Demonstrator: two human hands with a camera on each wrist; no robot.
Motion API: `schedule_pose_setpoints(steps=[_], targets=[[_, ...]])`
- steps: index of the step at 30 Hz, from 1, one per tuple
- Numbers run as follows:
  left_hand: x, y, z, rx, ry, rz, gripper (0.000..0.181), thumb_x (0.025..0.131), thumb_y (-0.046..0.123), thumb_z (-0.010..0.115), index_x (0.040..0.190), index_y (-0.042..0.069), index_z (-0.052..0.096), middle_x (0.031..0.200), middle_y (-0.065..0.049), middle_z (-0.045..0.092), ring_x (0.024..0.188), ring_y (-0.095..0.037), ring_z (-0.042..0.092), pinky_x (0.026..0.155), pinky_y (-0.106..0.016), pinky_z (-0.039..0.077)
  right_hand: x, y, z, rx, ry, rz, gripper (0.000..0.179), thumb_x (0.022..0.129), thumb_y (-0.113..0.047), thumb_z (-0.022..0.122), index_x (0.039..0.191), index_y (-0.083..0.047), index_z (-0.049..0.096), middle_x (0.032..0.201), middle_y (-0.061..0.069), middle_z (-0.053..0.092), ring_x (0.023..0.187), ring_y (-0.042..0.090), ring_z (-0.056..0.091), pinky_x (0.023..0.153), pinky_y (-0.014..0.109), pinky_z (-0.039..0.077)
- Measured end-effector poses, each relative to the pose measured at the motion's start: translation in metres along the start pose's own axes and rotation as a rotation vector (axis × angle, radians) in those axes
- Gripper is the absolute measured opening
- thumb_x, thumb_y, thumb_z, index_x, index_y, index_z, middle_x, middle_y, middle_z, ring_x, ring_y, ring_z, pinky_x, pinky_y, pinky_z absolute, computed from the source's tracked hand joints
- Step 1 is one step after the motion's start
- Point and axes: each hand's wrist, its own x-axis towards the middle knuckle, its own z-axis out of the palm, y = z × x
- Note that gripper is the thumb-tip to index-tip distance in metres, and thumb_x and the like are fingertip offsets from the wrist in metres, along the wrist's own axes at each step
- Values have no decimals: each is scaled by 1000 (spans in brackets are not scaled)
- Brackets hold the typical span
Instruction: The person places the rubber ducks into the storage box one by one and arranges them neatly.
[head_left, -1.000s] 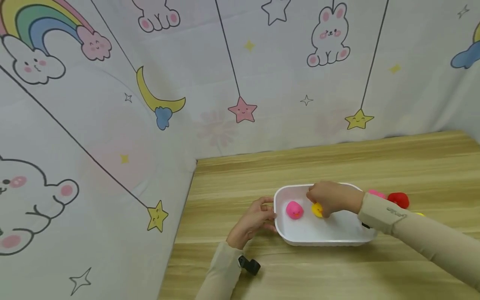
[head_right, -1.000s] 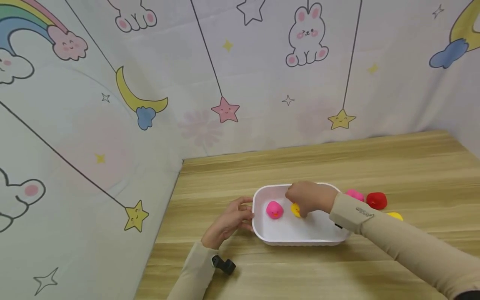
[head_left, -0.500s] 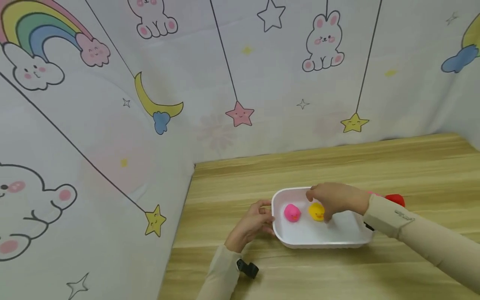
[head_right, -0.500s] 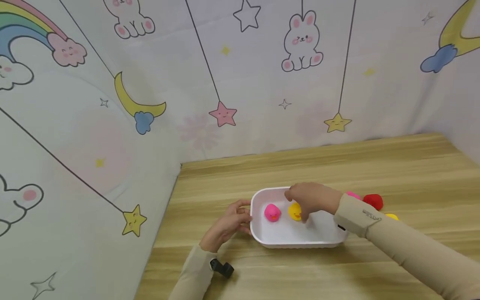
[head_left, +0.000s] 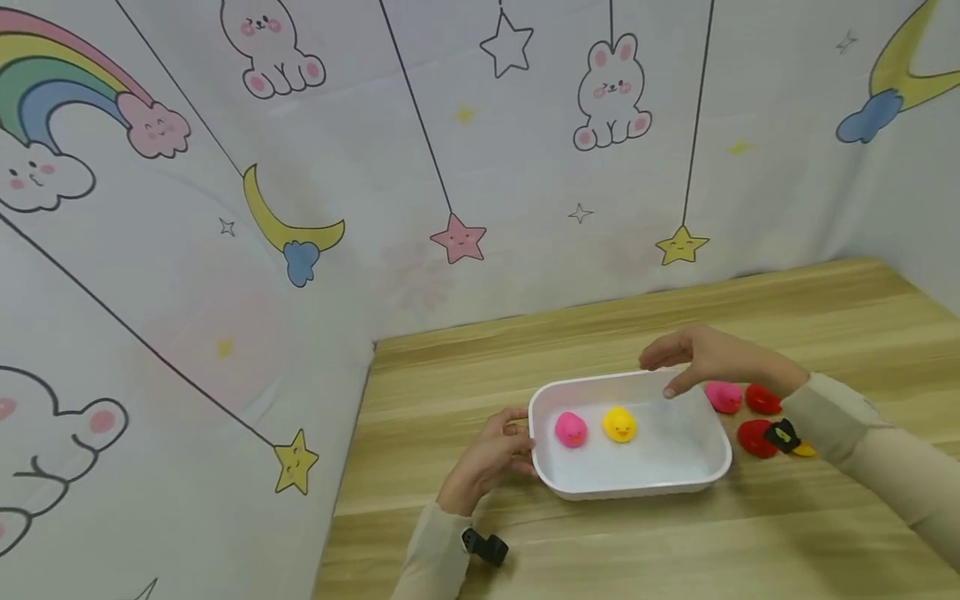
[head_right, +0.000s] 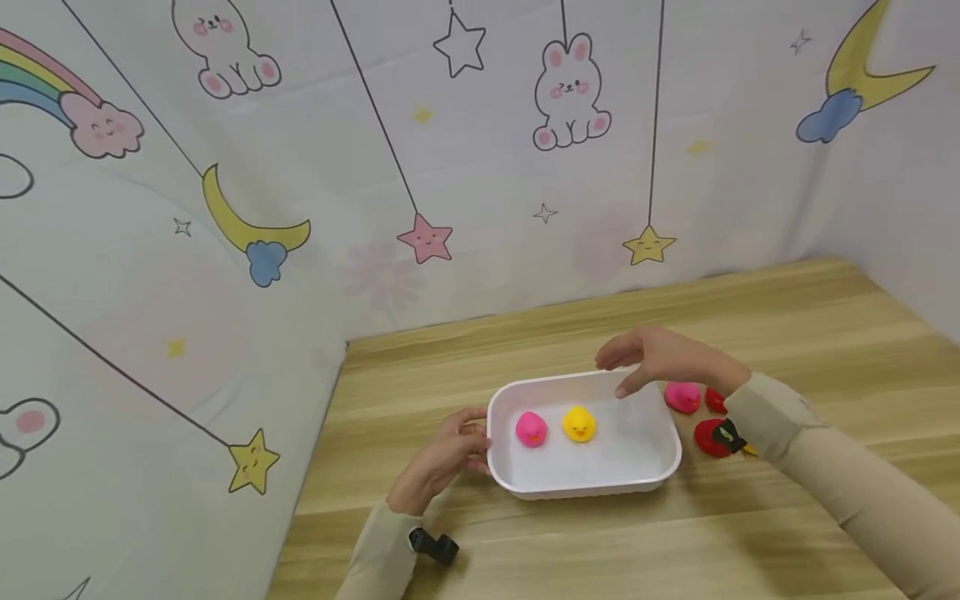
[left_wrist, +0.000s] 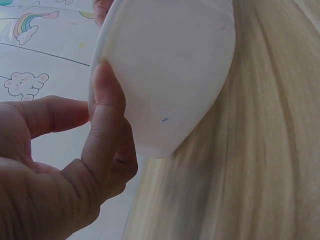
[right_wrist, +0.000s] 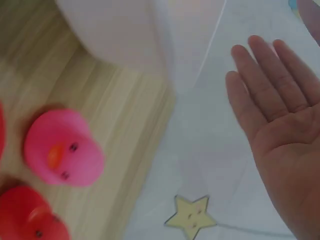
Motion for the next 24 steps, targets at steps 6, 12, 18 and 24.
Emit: schedule_pose_setpoints(steps=[6, 12, 18, 24], targets=[[0, -1, 0, -6, -2, 4, 57, 87, -10, 54, 140, -15, 36, 95, -11, 58, 71, -16, 61, 54, -25, 61, -21, 22, -10, 156, 52, -27, 58, 85, -3, 78, 136, 9, 54, 134, 30, 58, 127, 44, 53, 94, 32, 59], [-4, -3, -1, -7, 3, 0, 57, 87, -10, 54, 141, -16, 36, 97, -14, 58, 70, -15, 60, 53, -24, 60, -36, 45, -15, 208, 81, 14, 58, 84, -1, 77, 136, 9, 52, 136, 30, 57, 129, 48, 50, 96, 38, 58], [-6, -4, -2, 5, 10, 13, 57, 87, -11, 54, 141, -16, 36, 95, -13, 58, 70, -15, 61, 53, -24, 60, -48, 73, -15, 104, 107, 58, 61, 81, -2, 77, 135, 9, 53, 135, 26, 59, 129, 49, 50, 103, 48, 53], [-4, -4, 1, -7, -8, 14, 56, 88, -11, 54, 141, -15, 35, 93, -11, 58, 70, -14, 61, 53, -24, 61, -60, 89, -11, -61, 151, 83, 68, 71, -8, 85, 133, 6, 60, 133, 20, 63, 126, 48, 52, 97, 49, 56]])
